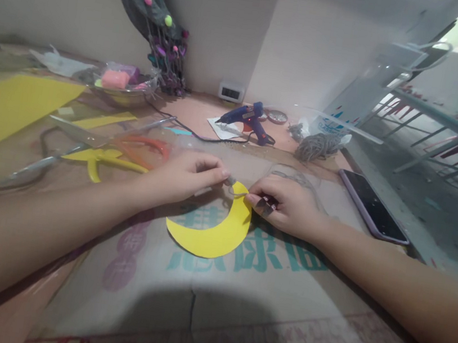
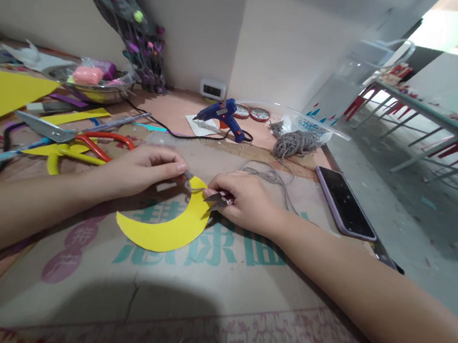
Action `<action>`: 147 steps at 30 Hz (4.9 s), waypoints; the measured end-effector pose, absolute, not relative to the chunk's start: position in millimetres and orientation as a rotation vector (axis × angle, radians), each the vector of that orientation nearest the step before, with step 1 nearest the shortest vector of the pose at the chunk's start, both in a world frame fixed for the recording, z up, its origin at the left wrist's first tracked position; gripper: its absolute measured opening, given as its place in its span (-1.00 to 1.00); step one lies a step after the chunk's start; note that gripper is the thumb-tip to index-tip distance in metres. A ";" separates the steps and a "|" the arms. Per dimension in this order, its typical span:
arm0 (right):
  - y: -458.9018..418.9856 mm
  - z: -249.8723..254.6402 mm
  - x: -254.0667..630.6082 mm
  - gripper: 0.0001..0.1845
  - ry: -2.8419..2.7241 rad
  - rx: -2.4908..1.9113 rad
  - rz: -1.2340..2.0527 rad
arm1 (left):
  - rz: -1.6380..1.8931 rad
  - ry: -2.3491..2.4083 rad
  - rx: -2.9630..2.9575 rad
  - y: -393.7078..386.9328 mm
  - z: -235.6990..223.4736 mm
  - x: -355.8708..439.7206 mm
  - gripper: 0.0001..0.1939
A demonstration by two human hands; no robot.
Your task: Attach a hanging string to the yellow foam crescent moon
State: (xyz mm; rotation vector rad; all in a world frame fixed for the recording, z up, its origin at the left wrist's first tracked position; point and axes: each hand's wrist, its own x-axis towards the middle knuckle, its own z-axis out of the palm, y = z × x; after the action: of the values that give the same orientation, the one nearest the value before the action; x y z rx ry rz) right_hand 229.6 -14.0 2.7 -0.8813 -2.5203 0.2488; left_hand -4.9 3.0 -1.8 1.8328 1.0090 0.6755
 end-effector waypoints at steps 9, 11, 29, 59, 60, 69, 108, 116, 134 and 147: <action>-14.6 3.2 229.7 -0.78 -2.528 -0.879 0.239 | 0.786 0.938 1.690 4.1 -5.2 -6.6 -0.62; -14.5 3.0 229.8 -0.78 -2.526 -0.869 0.230 | 0.747 0.957 1.717 4.6 -4.4 -7.2 -0.66; -15.1 2.7 230.3 -0.75 -2.590 -0.878 0.222 | 0.674 1.004 1.842 5.4 -2.4 -5.9 -0.69; -18.9 6.8 229.2 -0.77 -2.666 -0.781 0.212 | 0.612 0.985 1.830 3.0 1.1 -5.0 -0.71; -19.9 7.7 229.8 -0.76 -2.652 -0.767 0.208 | 0.602 0.986 1.835 3.2 1.5 -4.9 -0.71; -21.9 3.4 234.6 -0.43 -2.504 -0.801 0.107 | 0.620 0.953 1.905 4.6 3.6 -4.0 -0.74; -8.9 -2.2 235.1 -0.64 -2.534 -0.808 0.190 | 0.742 0.818 2.273 -0.6 2.0 -5.3 -0.77; -8.1 -2.7 235.4 -0.68 -2.519 -0.763 0.200 | 0.738 0.815 2.282 -0.8 1.5 -5.9 -0.76; -10.7 0.8 234.1 -0.66 -2.484 -0.811 0.205 | 0.701 0.833 2.286 0.0 1.1 -6.2 -0.72; -9.5 0.6 234.3 -0.68 -2.523 -0.763 0.232 | 0.771 0.829 2.304 0.2 0.8 -7.1 -0.74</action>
State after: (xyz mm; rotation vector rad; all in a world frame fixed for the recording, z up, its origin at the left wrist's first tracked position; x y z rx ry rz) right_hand 234.3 -9.5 0.6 -0.7635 -2.5231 0.2316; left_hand -7.1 0.2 0.8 2.3035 0.8286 0.7715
